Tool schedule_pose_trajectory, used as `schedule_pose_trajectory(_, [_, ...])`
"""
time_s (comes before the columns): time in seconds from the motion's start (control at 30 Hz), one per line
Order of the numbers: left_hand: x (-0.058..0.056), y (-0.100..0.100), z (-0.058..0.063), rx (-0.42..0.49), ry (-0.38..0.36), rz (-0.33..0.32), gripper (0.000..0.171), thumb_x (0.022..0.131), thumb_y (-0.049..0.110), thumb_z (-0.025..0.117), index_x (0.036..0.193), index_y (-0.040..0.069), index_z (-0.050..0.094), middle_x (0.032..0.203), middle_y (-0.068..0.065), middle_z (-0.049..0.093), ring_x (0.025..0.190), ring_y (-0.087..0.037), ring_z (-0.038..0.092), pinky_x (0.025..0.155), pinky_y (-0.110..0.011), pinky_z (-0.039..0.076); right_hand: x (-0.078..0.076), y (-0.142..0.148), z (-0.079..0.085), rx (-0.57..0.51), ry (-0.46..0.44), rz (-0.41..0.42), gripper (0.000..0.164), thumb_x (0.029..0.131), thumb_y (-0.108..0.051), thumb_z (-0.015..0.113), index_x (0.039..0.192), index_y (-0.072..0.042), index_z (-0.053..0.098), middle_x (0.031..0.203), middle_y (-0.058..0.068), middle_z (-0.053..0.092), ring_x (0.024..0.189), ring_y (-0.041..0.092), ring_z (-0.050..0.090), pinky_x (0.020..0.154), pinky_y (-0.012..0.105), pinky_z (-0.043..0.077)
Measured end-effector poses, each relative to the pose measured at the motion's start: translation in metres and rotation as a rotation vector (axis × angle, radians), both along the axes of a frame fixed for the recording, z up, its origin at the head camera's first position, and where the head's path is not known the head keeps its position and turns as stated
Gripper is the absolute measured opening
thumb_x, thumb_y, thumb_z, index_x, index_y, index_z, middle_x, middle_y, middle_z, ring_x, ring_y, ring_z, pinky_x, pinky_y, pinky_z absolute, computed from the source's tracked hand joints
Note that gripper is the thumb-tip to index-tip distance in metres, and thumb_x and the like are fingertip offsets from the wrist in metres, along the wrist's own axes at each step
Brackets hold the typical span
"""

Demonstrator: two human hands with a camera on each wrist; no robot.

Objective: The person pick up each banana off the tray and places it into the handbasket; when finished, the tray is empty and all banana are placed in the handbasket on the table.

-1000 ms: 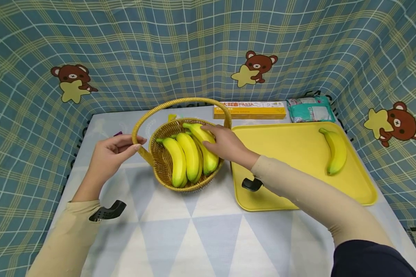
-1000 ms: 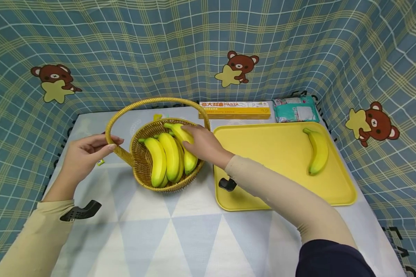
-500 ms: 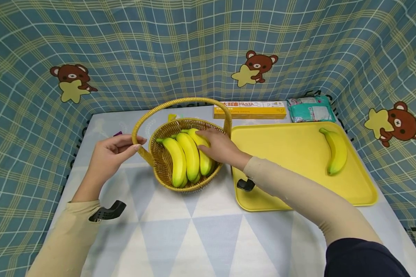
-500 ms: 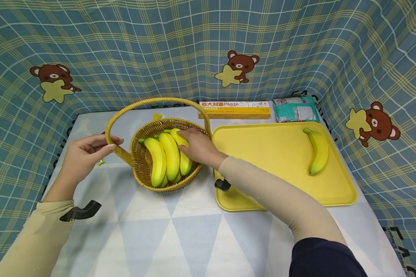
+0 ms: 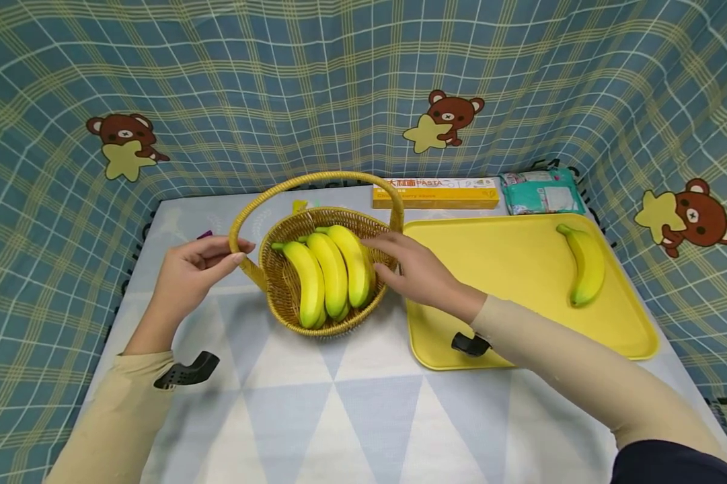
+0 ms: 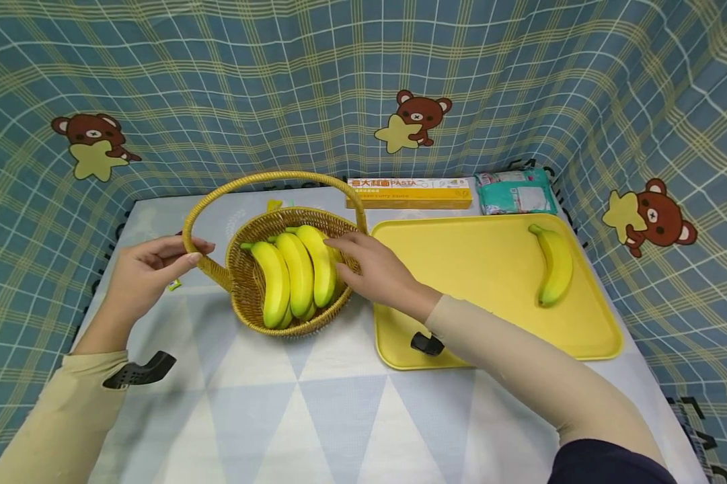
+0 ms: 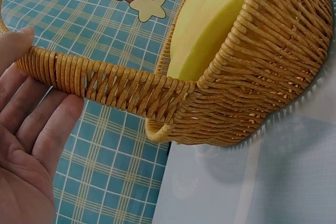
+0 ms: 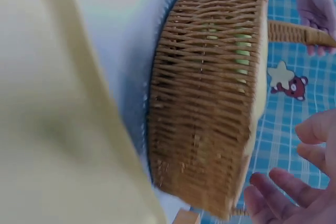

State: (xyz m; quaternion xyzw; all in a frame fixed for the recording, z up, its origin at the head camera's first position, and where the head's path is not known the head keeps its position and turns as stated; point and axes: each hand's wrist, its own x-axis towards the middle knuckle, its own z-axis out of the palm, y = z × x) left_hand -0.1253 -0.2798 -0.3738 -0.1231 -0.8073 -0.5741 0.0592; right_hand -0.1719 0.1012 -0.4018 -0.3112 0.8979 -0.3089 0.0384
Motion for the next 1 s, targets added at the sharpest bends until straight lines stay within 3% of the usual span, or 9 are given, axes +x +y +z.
schedule_pose_trajectory(0.13, [0.0, 0.001, 0.001, -0.01, 0.002, 0.005, 0.023, 0.097, 0.004, 0.069, 0.117, -0.007, 0.071, 0.11, 0.0, 0.076, 0.1, -0.011, 0.073, 0.088, -0.019, 0.057, 0.009, 0.028, 0.003, -0.045, 0.014, -0.023, 0.044, 0.104, -0.024, 0.059, 0.148, -0.023, 0.055, 0.146, 0.006, 0.054, 0.132, 0.026, 0.053, 0.103, 0.05, 0.05])
schedule_pose_trajectory(0.3, [0.0, 0.001, 0.001, -0.011, -0.004, 0.007, 0.023, 0.097, 0.005, 0.069, 0.117, -0.006, 0.071, 0.11, 0.0, 0.076, 0.101, -0.012, 0.073, 0.089, -0.02, 0.057, 0.015, 0.072, 0.004, -0.029, -0.018, -0.121, 0.043, 0.104, -0.025, 0.061, 0.147, -0.023, 0.056, 0.144, 0.008, 0.054, 0.122, 0.029, 0.06, 0.096, 0.051, 0.053])
schedule_pose_trajectory(0.63, [0.0, 0.001, 0.0, -0.026, -0.011, 0.019, 0.024, 0.097, 0.007, 0.07, 0.119, -0.004, 0.071, 0.111, 0.001, 0.076, 0.102, -0.012, 0.072, 0.089, -0.019, 0.056, 0.01, 0.164, -0.003, 0.038, -0.088, -0.288, 0.05, 0.106, -0.021, 0.058, 0.153, -0.013, 0.047, 0.145, 0.022, 0.049, 0.119, 0.041, 0.057, 0.095, 0.061, 0.051])
schedule_pose_trajectory(0.87, [0.001, 0.001, -0.001, -0.043, -0.016, 0.025, 0.025, 0.098, 0.01, 0.07, 0.119, -0.002, 0.072, 0.112, 0.0, 0.075, 0.102, -0.012, 0.072, 0.09, -0.019, 0.056, 0.002, 0.221, -0.007, 0.081, -0.179, -0.4, 0.055, 0.108, -0.027, 0.053, 0.158, -0.01, 0.037, 0.152, 0.028, 0.038, 0.128, 0.049, 0.047, 0.1, 0.067, 0.044])
schedule_pose_trajectory(1.0, [0.001, 0.001, -0.001, -0.042, -0.014, 0.025, 0.024, 0.098, 0.009, 0.07, 0.119, -0.003, 0.072, 0.112, 0.001, 0.075, 0.102, -0.01, 0.072, 0.09, -0.019, 0.056, -0.003, 0.252, -0.015, 0.106, -0.156, -0.463, 0.056, 0.108, -0.03, 0.05, 0.158, -0.007, 0.036, 0.151, 0.034, 0.034, 0.134, 0.057, 0.035, 0.104, 0.074, 0.033])
